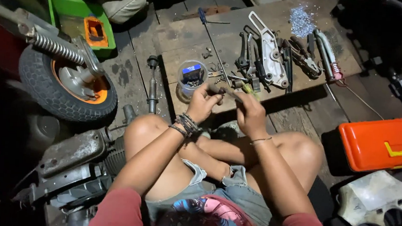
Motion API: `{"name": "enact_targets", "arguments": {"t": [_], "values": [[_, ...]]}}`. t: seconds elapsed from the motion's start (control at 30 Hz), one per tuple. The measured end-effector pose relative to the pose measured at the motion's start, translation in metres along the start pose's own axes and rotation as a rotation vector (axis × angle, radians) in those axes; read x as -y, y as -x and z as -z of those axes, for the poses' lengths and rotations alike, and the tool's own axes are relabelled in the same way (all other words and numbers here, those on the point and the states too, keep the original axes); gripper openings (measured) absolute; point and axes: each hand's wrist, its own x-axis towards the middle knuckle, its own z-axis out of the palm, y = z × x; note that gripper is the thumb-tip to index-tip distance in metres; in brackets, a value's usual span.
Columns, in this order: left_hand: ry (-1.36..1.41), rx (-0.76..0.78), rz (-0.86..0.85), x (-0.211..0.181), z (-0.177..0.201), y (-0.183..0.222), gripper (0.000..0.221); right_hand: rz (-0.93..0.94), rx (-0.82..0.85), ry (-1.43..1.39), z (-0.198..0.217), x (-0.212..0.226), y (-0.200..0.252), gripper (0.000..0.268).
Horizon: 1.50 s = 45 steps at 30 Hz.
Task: The person sits cross-legged on the floor and uses a sanding block to smooth the edges of a small metal part. They repeatedly rub the part against the block, occasionally pausing to inspect it before continuing the sanding process.
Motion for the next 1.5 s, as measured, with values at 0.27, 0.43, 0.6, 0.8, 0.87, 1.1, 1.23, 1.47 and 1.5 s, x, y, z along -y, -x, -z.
{"name": "enact_targets", "arguments": {"t": [0.27,0.43,0.6,0.8,0.87,1.1,1.23,1.47,1.5], "values": [[-0.010,0.003,-0.033,-0.003,0.001,0.003,0.017,0.033,-0.025,0.054,0.007,-0.012,0.004,0.040],[-0.056,-0.004,-0.111,-0.002,0.016,-0.002,0.017,-0.039,0.099,0.130,0.010,-0.018,0.005,0.045],[-0.002,-0.003,-0.061,0.006,0.009,0.000,0.022,-0.014,0.005,-0.022,-0.001,-0.011,0.004,0.037],[-0.019,-0.005,-0.058,-0.001,0.016,-0.005,0.015,-0.021,0.038,0.028,0.008,-0.012,-0.004,0.033],[-0.011,-0.003,-0.057,-0.006,0.013,-0.002,0.016,-0.019,0.013,0.000,0.002,-0.015,0.001,0.035],[-0.005,-0.014,-0.087,-0.006,0.013,-0.001,0.014,-0.024,0.087,0.086,0.007,-0.015,-0.001,0.038],[-0.017,-0.011,-0.066,-0.011,0.010,0.001,0.016,-0.078,0.016,-0.032,0.011,-0.007,-0.002,0.032],[-0.015,0.002,-0.141,-0.032,0.004,0.004,0.013,-0.090,0.157,0.146,0.009,-0.023,0.003,0.029],[-0.005,0.002,-0.147,-0.022,0.008,0.002,0.013,-0.111,0.162,0.195,0.013,-0.024,0.004,0.027]]}}
